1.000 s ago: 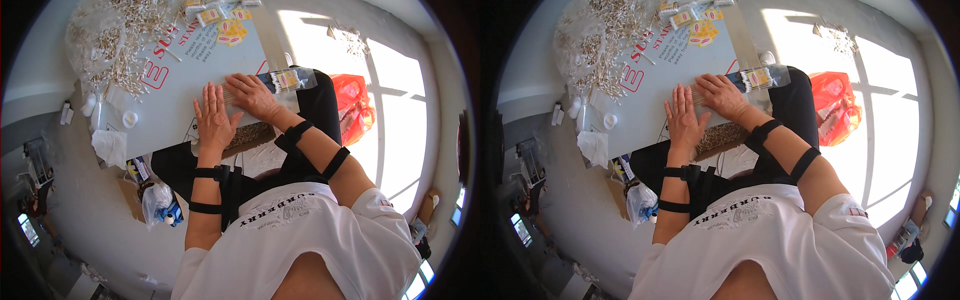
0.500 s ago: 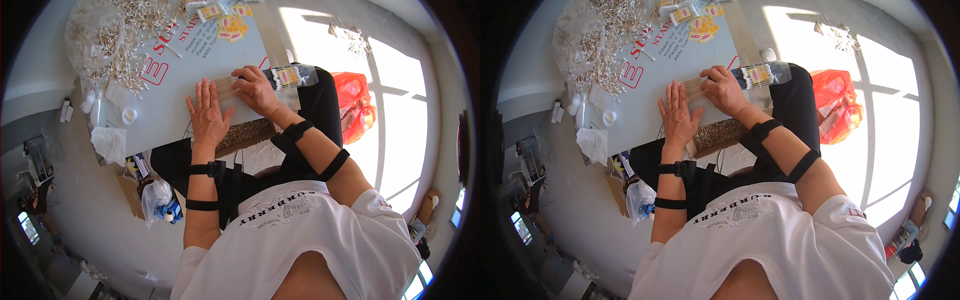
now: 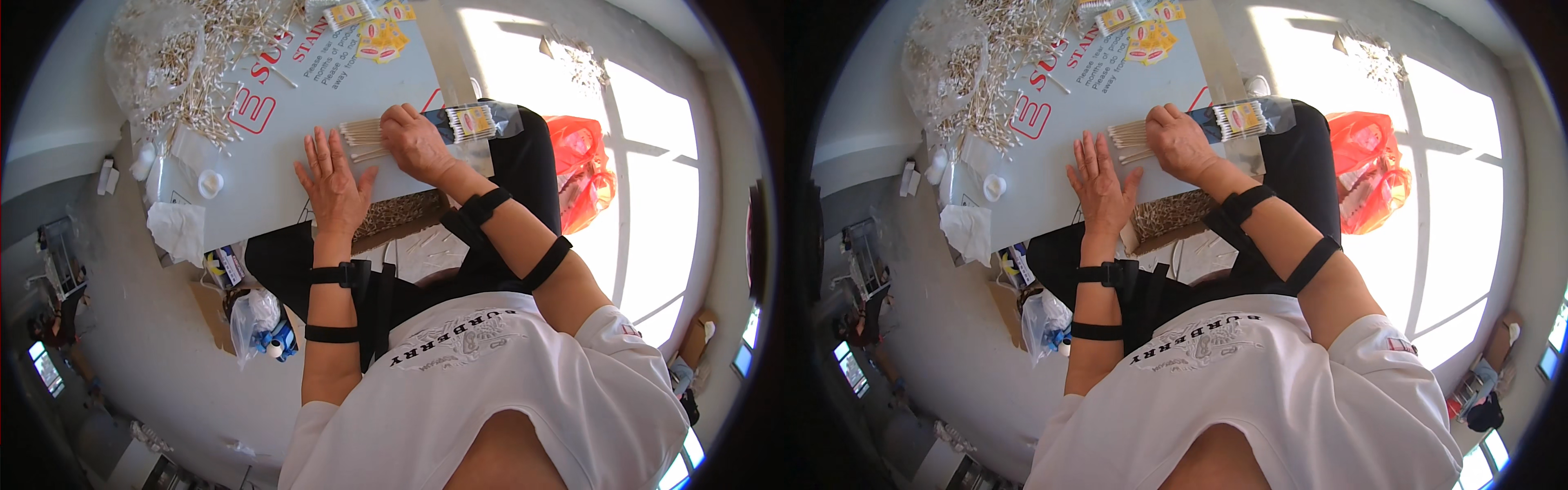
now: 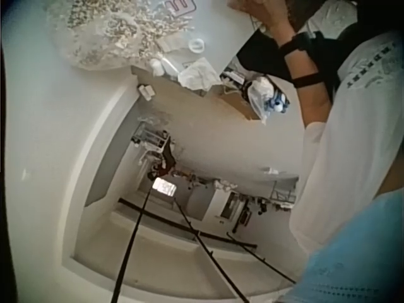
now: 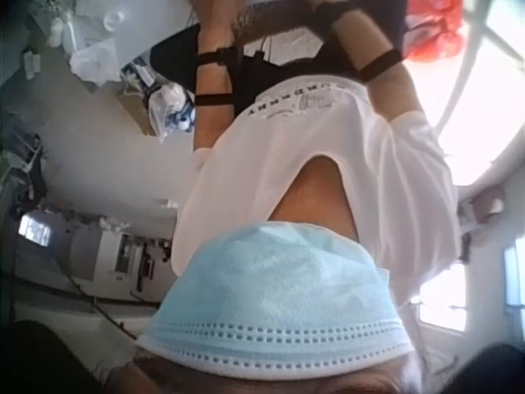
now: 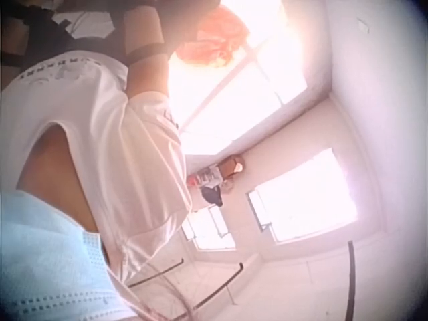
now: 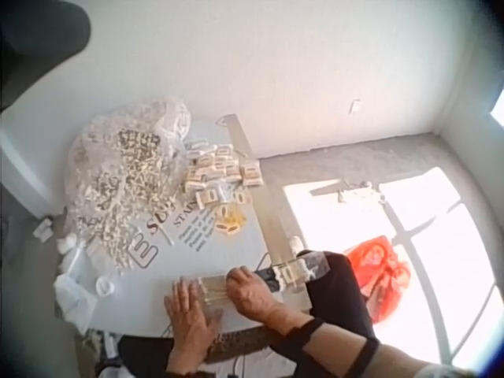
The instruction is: Pack several cotton swabs into small plastic bags for retail or distribution.
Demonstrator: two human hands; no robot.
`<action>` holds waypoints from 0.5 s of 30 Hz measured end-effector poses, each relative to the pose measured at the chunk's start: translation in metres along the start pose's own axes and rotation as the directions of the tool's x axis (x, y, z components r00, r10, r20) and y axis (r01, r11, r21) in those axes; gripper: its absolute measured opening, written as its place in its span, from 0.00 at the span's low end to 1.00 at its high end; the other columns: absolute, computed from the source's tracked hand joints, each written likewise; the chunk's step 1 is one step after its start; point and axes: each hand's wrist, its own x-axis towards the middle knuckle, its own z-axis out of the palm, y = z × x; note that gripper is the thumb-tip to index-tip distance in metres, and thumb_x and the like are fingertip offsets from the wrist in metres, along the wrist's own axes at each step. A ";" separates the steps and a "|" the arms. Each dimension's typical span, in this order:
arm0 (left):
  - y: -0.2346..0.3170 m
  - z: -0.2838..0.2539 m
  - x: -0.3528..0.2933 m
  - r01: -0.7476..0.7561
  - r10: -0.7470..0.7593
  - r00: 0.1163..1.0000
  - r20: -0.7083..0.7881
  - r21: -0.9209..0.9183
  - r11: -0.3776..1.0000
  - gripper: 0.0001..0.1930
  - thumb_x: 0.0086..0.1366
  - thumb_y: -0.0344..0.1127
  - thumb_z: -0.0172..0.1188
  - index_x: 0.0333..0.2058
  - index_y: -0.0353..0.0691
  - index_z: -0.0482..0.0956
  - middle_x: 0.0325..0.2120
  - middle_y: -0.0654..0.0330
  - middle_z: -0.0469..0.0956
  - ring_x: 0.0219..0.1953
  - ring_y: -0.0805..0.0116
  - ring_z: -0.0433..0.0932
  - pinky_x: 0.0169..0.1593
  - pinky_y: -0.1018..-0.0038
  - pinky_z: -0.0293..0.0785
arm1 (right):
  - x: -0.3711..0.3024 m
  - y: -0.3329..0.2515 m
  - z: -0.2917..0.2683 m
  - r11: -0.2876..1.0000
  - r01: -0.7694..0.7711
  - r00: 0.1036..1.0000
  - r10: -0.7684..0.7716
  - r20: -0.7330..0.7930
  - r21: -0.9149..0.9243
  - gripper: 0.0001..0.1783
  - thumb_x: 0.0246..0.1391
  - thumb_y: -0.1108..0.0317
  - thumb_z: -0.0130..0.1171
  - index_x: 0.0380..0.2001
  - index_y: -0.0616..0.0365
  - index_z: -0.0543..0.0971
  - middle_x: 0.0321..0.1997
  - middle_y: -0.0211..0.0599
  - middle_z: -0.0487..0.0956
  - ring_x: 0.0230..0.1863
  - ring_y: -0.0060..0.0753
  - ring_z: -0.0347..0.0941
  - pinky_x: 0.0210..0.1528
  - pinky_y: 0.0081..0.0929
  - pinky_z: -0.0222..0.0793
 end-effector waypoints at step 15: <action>-0.008 -0.007 0.028 -0.152 0.122 0.968 -0.222 -0.123 0.981 0.10 0.50 0.24 0.65 0.33 0.41 0.77 0.35 0.63 0.73 0.46 0.59 0.70 0.50 0.61 0.63 | 0.002 0.001 0.001 1.000 -0.001 1.000 0.001 0.006 0.019 0.07 0.43 0.77 0.60 0.27 0.62 0.74 0.39 0.39 0.73 0.42 0.46 0.70 0.45 0.36 0.70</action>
